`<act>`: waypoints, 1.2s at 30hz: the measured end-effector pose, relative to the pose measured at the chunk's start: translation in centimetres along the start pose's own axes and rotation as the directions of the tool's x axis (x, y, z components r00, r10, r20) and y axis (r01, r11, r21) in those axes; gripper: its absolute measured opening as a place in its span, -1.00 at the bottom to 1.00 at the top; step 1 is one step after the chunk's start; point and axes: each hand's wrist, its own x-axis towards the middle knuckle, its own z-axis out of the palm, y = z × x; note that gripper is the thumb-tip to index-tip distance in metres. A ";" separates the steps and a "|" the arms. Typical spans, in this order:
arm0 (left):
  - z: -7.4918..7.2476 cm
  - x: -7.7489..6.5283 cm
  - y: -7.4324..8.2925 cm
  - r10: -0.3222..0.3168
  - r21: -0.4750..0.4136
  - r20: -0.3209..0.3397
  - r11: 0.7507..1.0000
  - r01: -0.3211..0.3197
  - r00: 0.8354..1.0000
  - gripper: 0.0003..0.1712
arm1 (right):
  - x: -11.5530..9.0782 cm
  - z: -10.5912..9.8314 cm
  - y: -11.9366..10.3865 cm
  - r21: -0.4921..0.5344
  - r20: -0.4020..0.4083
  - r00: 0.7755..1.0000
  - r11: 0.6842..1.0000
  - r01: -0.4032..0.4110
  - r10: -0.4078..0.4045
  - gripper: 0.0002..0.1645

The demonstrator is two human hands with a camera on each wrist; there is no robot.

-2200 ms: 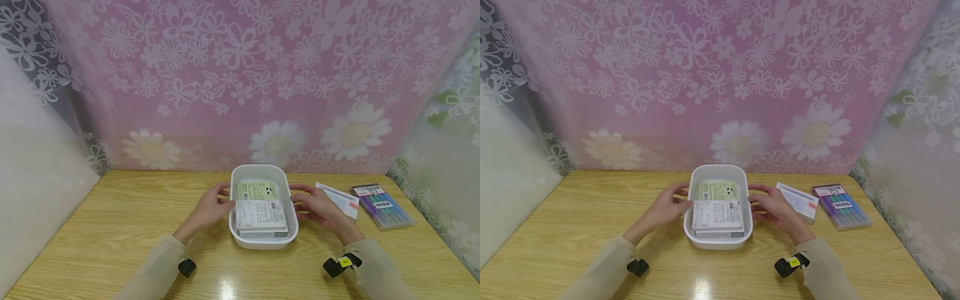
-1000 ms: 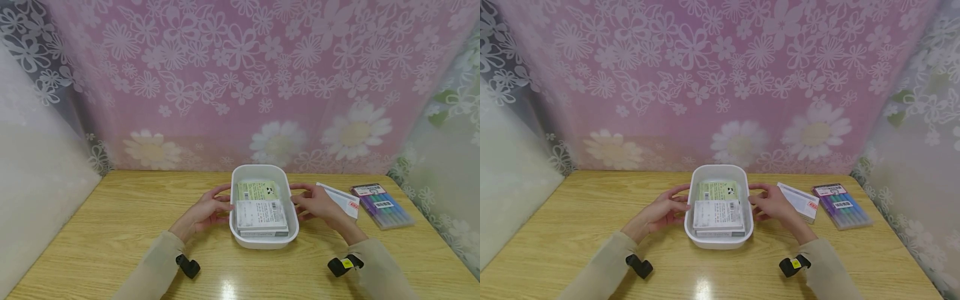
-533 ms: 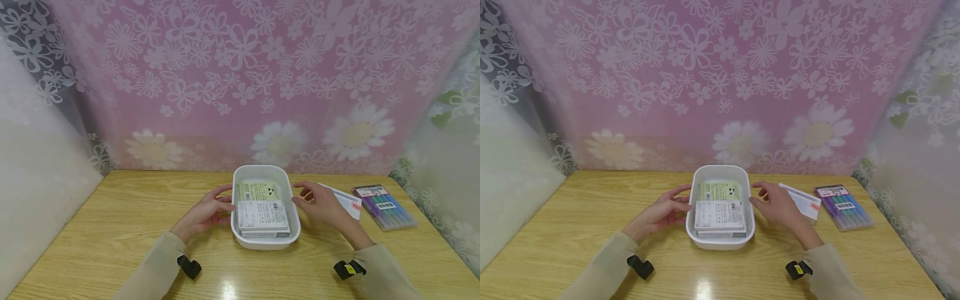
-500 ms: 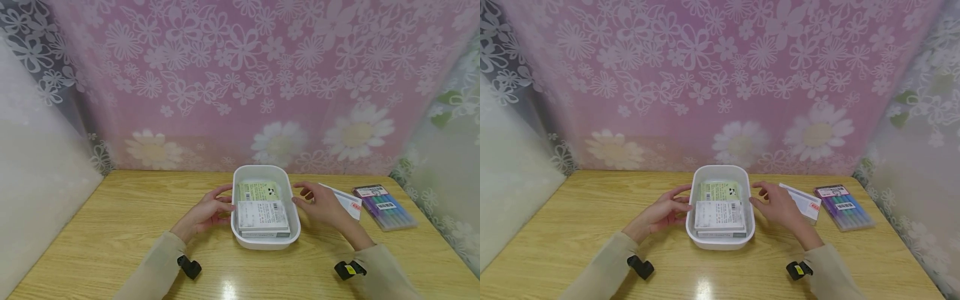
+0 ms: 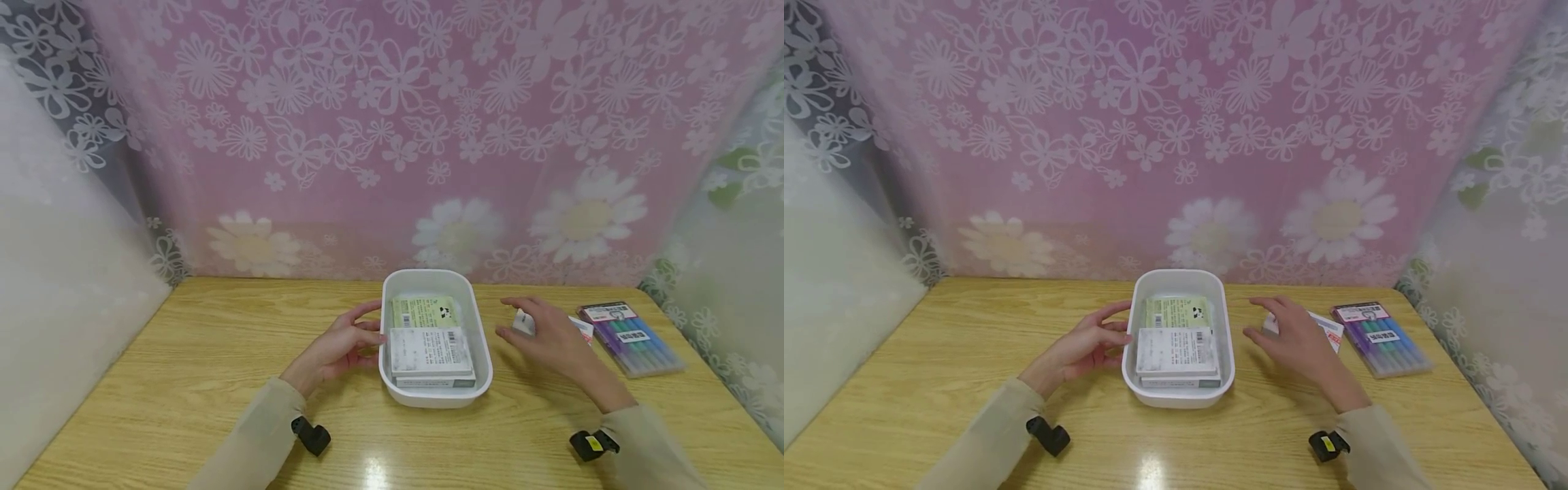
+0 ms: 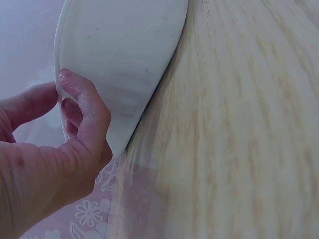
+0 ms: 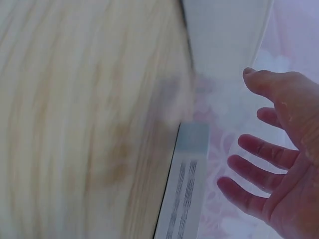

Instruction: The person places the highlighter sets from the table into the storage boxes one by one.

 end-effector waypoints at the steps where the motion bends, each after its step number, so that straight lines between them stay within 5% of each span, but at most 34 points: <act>1: 0.0 0.0 0.0 0.000 0.000 0.000 1.000 0.000 1.000 -0.13 | -0.1 -0.1 0.4 -0.016 0.013 1.000 1.000 -0.009 0.009 -0.34; 16: 0.0 -0.1 0.1 0.003 0.002 -0.006 1.000 -0.003 1.000 -0.12 | -0.2 -2.3 5.3 -0.292 0.229 0.968 0.956 -0.033 0.103 -0.04; 25: 0.0 -0.1 0.2 -0.001 -0.005 -0.016 1.000 0.001 1.000 -0.12 | -0.1 -2.9 5.4 -0.334 0.301 0.943 0.942 -0.034 0.141 -0.11; 36: -0.1 0.0 -0.1 0.005 -0.011 0.003 1.000 -0.005 1.000 -0.13 | -0.5 -2.8 5.5 -0.258 0.325 0.940 0.966 -0.020 0.107 -0.07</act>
